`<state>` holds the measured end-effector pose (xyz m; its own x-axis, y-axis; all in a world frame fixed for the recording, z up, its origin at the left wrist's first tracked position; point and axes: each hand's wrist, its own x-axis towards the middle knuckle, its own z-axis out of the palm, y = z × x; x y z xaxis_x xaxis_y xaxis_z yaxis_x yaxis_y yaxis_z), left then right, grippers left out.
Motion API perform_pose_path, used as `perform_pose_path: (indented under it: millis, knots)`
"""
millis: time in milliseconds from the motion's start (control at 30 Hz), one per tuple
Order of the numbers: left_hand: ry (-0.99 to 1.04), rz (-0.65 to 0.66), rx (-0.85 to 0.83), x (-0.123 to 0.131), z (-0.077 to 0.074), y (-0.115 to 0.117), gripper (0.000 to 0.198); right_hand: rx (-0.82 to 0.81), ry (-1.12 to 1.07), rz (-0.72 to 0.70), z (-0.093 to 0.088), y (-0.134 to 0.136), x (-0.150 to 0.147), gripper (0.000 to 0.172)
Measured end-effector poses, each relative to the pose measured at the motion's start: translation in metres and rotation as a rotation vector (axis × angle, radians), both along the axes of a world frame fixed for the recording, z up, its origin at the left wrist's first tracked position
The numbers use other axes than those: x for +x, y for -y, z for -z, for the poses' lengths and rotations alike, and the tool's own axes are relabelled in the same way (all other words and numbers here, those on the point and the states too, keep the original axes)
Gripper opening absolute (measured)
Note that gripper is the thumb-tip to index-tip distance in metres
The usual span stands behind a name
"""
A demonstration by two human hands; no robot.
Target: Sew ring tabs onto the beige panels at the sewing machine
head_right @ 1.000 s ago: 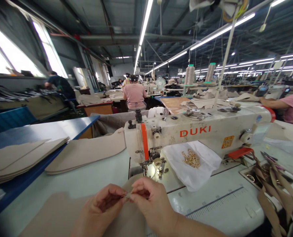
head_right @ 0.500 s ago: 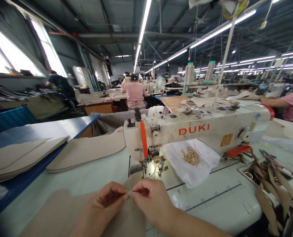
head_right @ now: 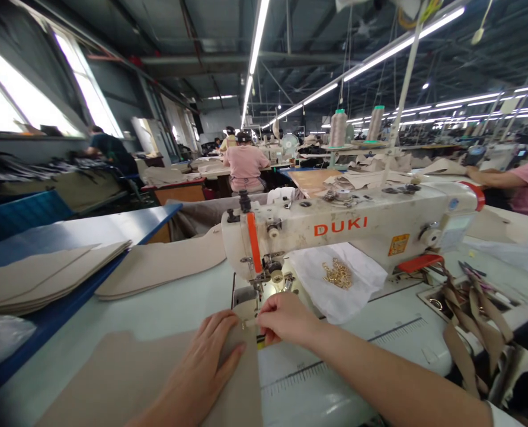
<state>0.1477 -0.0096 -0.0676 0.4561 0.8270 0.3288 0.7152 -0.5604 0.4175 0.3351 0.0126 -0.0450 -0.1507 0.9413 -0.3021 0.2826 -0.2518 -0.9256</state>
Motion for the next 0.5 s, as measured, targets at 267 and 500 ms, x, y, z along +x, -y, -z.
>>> perform_pose_path:
  millis: [267,500]
  knots:
    - [0.026,-0.022,0.039,-0.002,0.000,0.000,0.031,-0.102,0.062,-0.086,-0.004,-0.019,-0.017,0.022]
    - [-0.012,0.123,0.222,0.005,-0.007,-0.021,0.017,-0.142,0.115,-0.108,-0.010,-0.024,-0.016,0.025]
